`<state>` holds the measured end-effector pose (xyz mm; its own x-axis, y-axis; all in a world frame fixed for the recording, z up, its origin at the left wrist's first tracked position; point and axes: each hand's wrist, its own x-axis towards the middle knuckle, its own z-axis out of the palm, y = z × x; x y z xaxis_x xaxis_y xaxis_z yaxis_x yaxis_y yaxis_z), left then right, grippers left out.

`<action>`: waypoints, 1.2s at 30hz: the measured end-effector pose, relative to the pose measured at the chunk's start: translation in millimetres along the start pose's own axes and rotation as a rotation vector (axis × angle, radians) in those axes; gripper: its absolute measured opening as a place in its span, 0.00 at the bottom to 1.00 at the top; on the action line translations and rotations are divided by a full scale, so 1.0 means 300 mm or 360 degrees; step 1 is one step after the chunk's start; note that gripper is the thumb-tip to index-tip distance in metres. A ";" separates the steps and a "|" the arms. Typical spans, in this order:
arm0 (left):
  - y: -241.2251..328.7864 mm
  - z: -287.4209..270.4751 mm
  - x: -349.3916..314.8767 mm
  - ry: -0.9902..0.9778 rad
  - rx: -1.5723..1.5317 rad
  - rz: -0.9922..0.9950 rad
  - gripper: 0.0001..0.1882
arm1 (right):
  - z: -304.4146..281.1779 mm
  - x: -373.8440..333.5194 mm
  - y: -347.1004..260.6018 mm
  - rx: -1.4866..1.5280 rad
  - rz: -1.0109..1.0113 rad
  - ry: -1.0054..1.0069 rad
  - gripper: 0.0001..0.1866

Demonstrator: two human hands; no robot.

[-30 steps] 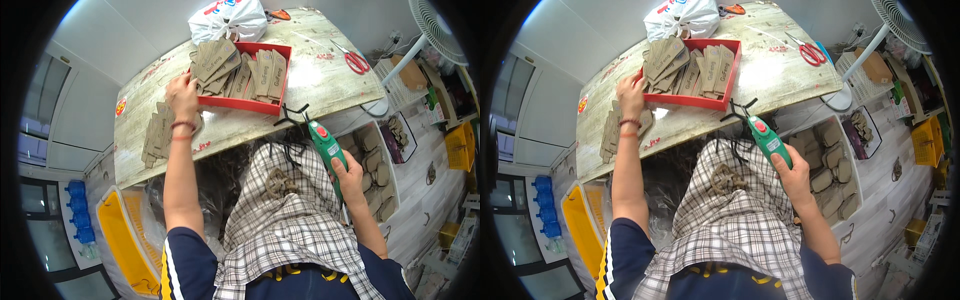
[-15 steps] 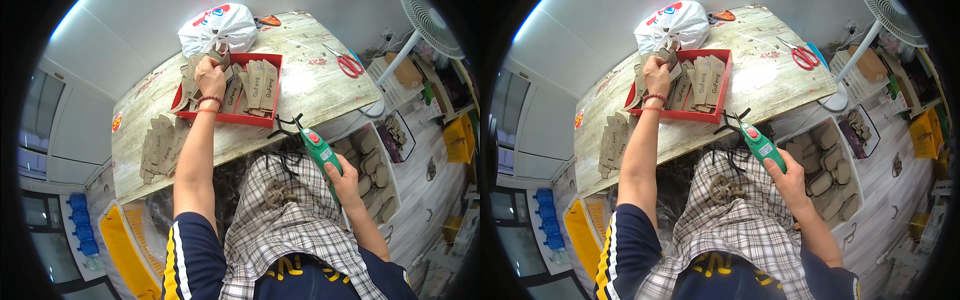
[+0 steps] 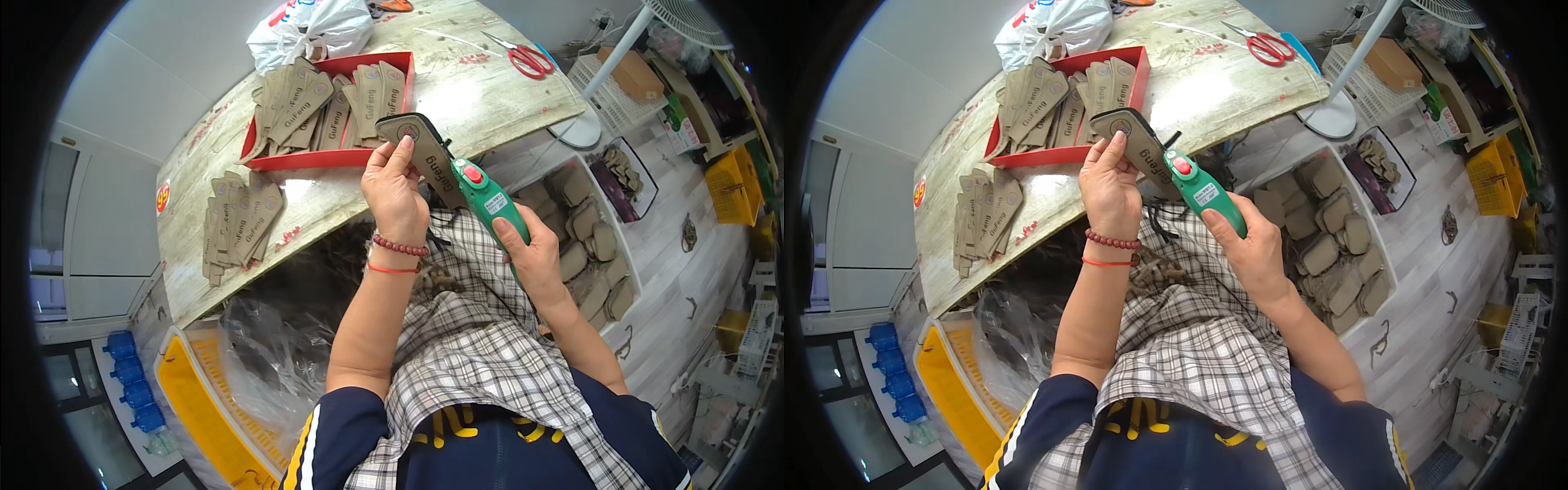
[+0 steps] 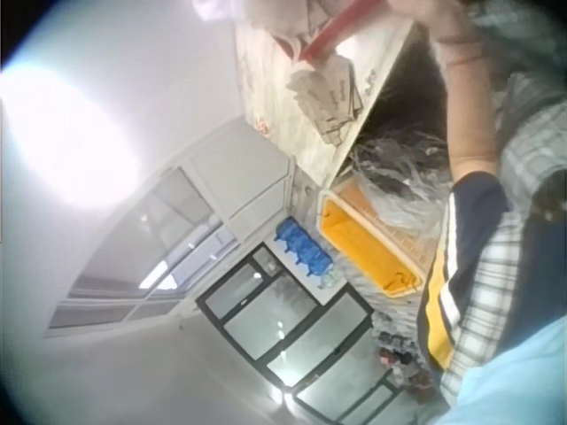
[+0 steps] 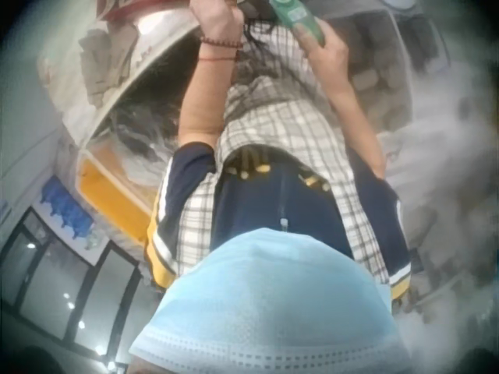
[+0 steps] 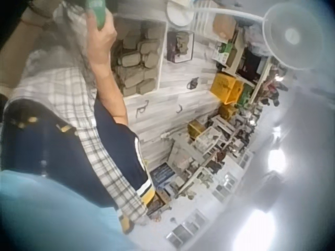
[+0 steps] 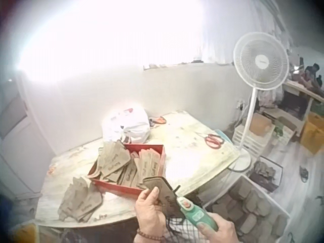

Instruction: The person uses a green rotary tool to smooth the edges of small cardboard tags labeled 'Gufeng'. They pick each tag from a red tray, run the tool along the edges, and place the finished tags on the table. The process is repeated for multiple tags.

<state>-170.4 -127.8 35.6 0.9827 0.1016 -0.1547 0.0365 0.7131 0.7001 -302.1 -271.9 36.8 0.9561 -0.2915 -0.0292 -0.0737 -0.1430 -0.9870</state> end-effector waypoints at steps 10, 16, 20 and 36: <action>-0.038 -0.004 -0.053 -0.0044 0.0062 -0.0080 0.04 | -0.035 -0.025 0.010 -0.0001 0.0031 -0.0023 0.23; -0.051 -0.034 -0.069 -0.0089 0.0180 -0.0115 0.03 | -0.038 -0.018 0.001 0.0021 -0.0021 -0.0013 0.23; -0.047 -0.050 -0.089 -0.0119 0.0266 -0.0126 0.02 | -0.040 -0.012 -0.004 0.0029 -0.0027 -0.0053 0.24; 0.049 -0.106 -0.024 -0.0360 0.0825 0.0316 0.08 | -0.026 -0.030 -0.007 0.0070 -0.0028 -0.0151 0.25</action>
<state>-182.8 -95.8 24.9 0.9919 0.0077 0.1265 -0.1241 0.2587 0.9580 -312.8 -276.2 40.3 0.9798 -0.1983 -0.0243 -0.0460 -0.1052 -0.9934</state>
